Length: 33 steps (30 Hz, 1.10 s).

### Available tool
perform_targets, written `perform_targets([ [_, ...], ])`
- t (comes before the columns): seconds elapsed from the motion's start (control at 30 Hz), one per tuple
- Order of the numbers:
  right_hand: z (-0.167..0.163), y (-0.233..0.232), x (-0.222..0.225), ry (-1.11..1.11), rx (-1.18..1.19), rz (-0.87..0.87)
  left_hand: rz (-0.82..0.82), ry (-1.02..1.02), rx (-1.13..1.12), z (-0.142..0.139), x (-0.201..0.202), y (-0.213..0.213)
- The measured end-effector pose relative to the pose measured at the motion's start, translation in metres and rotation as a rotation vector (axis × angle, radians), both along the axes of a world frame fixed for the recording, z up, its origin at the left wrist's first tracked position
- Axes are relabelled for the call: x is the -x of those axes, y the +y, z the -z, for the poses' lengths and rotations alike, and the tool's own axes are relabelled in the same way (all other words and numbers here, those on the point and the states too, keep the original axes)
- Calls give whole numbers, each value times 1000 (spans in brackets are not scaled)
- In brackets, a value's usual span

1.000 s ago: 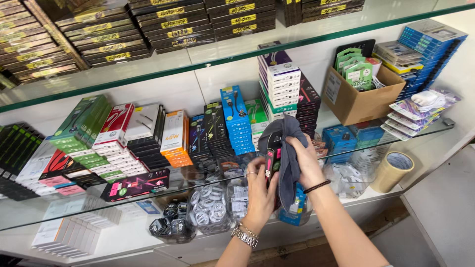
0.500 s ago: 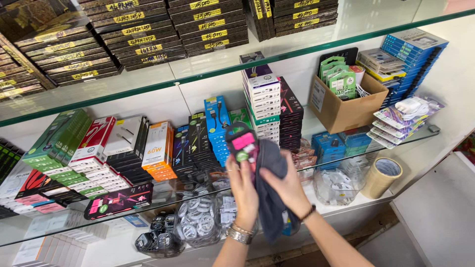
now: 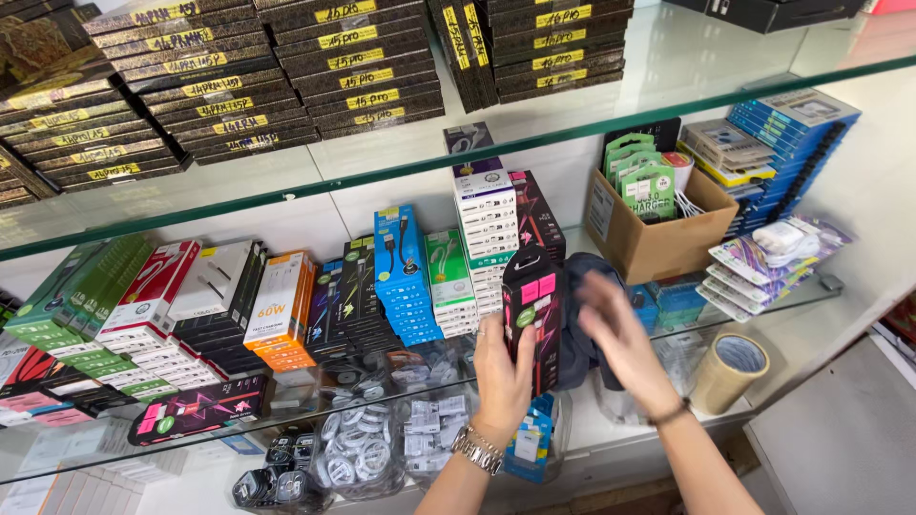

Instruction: The person wipes packaged electronics product boxes on a glass display shelf with a gray cloth, picking up each box, wiping its surfaces, and placing it back on the shelf. They work through several boxes in sequence, occasionally rearranging boxes and stacks on the shelf as they go.

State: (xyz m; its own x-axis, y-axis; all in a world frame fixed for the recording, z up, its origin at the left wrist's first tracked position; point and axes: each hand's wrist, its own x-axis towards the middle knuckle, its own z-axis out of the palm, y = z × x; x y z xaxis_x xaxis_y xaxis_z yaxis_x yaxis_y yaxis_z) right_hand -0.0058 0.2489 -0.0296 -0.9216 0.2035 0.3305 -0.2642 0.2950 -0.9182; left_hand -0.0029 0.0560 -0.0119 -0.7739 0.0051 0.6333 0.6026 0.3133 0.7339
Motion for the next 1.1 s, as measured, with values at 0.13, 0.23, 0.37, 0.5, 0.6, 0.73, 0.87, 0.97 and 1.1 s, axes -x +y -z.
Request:
perform_targets([
  [0.13,-7,-6,-22,-49,348,-352,-40,98,38,-39,20,17],
  [0.23,-36,8,7,90,337,-230,-165,391,129,-73,41,9],
  [0.37,-73,20,77,85,215,-51,-357,482,387,-108,79,-8],
  [0.5,-65,11,106,106,-480,72,-342,405,463,-113,97,-14],
  [0.6,-55,-1,109,214,-613,15,-347,418,447,-107,100,-14],
  [0.73,-64,-10,110,156,-676,5,-347,397,430,-104,100,-14],
  [0.87,-65,-9,96,312,-593,19,-336,377,421,-105,101,-13],
  [0.97,-39,-5,72,260,-285,224,-328,446,394,-95,93,-17],
  [1.1,1,0,55,162,-670,425,-262,342,317,-55,65,-35],
])
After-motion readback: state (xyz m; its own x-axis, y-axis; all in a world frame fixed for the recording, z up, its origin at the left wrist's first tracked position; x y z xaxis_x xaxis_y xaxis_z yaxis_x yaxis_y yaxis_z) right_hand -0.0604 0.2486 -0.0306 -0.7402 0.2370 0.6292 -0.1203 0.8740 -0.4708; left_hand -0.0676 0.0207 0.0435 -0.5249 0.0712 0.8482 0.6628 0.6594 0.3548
